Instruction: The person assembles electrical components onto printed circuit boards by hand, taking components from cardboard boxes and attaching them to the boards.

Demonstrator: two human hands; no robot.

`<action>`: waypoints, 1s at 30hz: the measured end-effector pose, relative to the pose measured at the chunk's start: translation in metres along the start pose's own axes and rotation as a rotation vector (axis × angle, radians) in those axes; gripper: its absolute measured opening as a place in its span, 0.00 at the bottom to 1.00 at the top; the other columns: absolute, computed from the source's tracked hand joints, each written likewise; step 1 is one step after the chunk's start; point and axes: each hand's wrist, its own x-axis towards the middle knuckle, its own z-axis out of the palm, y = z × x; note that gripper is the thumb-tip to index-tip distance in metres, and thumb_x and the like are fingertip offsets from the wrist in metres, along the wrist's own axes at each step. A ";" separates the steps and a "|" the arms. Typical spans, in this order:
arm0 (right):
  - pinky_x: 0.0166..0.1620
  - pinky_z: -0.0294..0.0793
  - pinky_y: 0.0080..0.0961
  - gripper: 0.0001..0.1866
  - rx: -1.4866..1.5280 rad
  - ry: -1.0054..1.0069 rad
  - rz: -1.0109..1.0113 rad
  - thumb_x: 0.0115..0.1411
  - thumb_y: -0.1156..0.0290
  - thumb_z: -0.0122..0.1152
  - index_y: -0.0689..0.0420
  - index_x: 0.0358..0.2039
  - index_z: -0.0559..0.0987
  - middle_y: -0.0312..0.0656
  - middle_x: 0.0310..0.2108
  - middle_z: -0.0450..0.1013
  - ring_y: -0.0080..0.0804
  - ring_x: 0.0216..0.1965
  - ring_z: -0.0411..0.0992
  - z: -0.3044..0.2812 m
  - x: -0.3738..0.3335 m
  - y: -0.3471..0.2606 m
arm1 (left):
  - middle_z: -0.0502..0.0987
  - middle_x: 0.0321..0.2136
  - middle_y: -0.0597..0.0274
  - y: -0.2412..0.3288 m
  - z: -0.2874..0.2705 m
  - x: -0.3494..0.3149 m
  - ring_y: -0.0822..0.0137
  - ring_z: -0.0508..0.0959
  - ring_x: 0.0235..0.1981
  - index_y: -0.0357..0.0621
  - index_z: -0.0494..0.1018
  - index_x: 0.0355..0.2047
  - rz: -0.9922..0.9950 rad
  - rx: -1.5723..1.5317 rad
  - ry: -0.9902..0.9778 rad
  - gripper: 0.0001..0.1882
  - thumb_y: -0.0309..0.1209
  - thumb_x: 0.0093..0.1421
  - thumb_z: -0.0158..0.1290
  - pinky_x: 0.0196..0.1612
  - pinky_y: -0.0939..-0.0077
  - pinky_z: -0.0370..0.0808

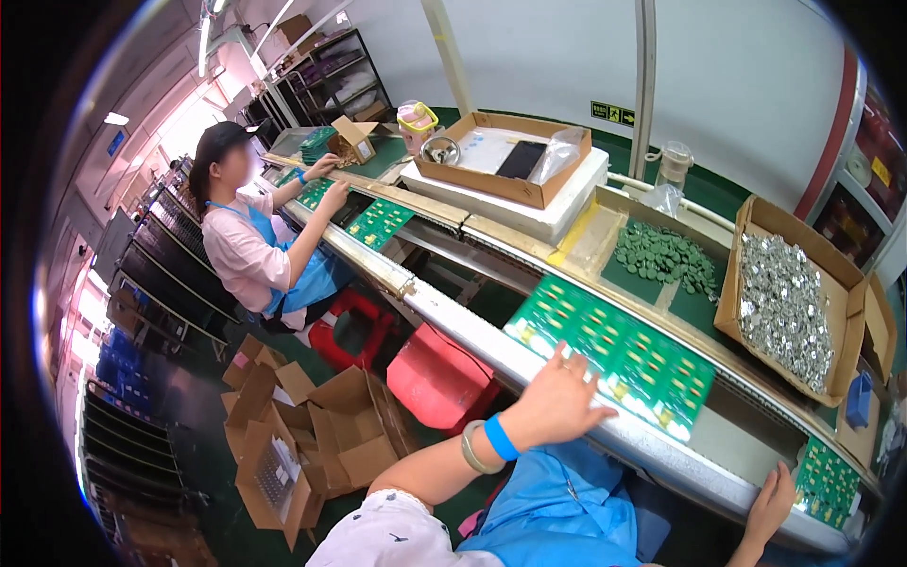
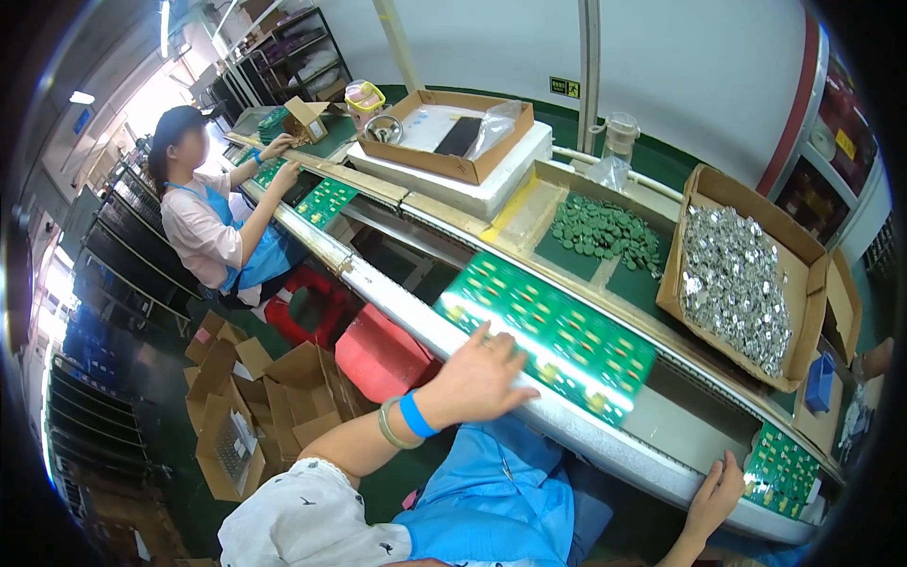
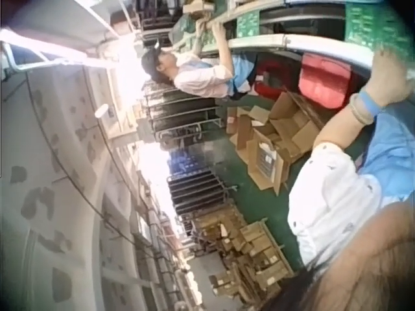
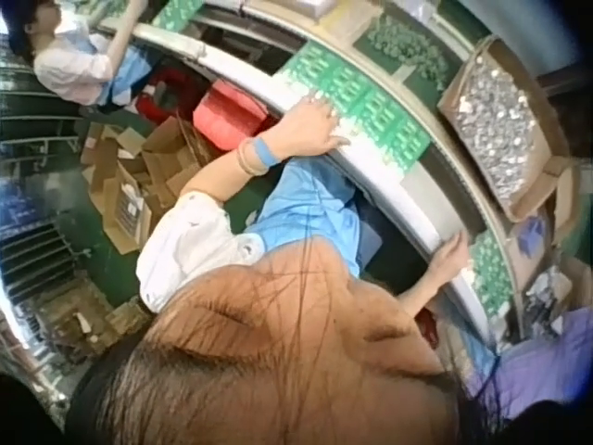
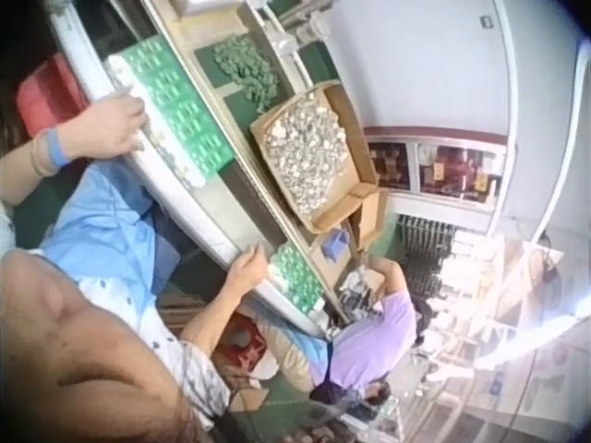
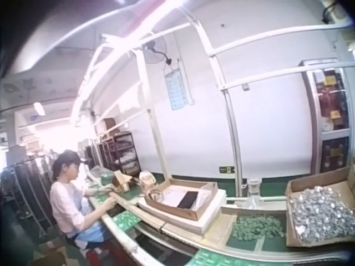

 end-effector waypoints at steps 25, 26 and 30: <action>0.49 0.75 0.31 0.18 -0.019 -0.161 0.325 0.70 0.60 0.58 0.50 0.57 0.75 0.49 0.43 0.77 0.38 0.40 0.75 0.008 0.003 0.002 | 0.80 0.48 0.46 -0.349 -0.016 0.268 0.50 0.79 0.51 0.41 0.76 0.49 -0.937 0.065 0.020 0.34 0.54 0.51 0.64 0.55 0.59 0.76; 0.50 0.74 0.31 0.18 0.014 -0.173 0.362 0.70 0.60 0.57 0.49 0.58 0.75 0.49 0.43 0.77 0.38 0.41 0.74 0.008 0.003 0.006 | 0.80 0.48 0.47 -0.349 -0.019 0.270 0.53 0.80 0.51 0.40 0.76 0.51 -0.913 0.065 -0.032 0.33 0.51 0.51 0.65 0.53 0.61 0.77; 0.53 0.71 0.32 0.19 -0.029 -0.228 0.246 0.70 0.58 0.56 0.46 0.60 0.74 0.51 0.44 0.77 0.39 0.43 0.74 0.004 0.005 0.014 | 0.81 0.47 0.48 -0.354 -0.011 0.271 0.56 0.81 0.50 0.37 0.75 0.52 -0.831 0.158 -0.049 0.31 0.44 0.52 0.63 0.51 0.62 0.79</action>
